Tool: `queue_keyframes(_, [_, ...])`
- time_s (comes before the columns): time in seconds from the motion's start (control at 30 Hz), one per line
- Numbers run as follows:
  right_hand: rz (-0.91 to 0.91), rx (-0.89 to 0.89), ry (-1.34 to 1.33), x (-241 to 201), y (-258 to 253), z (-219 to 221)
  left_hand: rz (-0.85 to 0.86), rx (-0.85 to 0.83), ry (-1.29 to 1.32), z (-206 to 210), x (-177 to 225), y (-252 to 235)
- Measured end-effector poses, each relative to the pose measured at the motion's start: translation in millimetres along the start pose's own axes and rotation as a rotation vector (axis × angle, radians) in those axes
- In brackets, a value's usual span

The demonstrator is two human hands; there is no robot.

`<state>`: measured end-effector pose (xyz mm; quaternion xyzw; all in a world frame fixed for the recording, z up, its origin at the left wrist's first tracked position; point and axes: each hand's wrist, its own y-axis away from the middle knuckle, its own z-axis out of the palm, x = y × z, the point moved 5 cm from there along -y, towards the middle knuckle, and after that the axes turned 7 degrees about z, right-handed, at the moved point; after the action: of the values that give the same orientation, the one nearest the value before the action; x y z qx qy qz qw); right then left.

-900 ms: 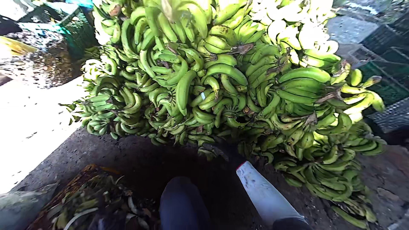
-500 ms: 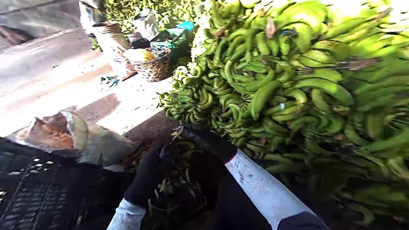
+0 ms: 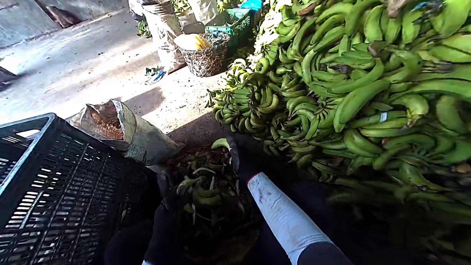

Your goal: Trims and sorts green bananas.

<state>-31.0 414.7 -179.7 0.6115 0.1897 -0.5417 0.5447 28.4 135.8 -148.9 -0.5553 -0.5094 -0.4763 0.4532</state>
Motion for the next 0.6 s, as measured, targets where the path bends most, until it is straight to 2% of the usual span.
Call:
queue_keyframes(0.1, [-0.067,-0.167,0.525,16,-3,15,0.005,0.177,0.158,-8,0,-9])
queue_keyframes(0.17, [-0.041,-0.221,0.605,35,1,24,0.034,0.234,0.168,-5,10,-16])
queue_keyframes(0.23, [0.109,-0.329,0.342,53,18,35,0.089,0.255,0.166,4,19,-21])
queue_keyframes(0.33, [0.429,-0.486,-0.232,71,40,60,0.205,0.208,0.177,26,18,-23])
queue_keyframes(0.4, [0.413,-0.572,-0.527,70,39,71,0.295,0.072,0.191,44,12,-16])
queue_keyframes(0.43, [0.377,-0.554,-0.629,65,37,71,0.333,-0.009,0.180,51,7,-10])
queue_keyframes(0.5, [0.277,-0.350,-0.667,62,21,59,0.318,-0.093,0.102,61,2,1])
queue_keyframes(0.53, [0.191,-0.204,-0.567,64,7,46,0.279,-0.100,0.036,63,1,4])
queue_keyframes(0.6, [0.005,0.034,-0.150,60,-11,16,0.150,-0.098,-0.137,60,1,7])
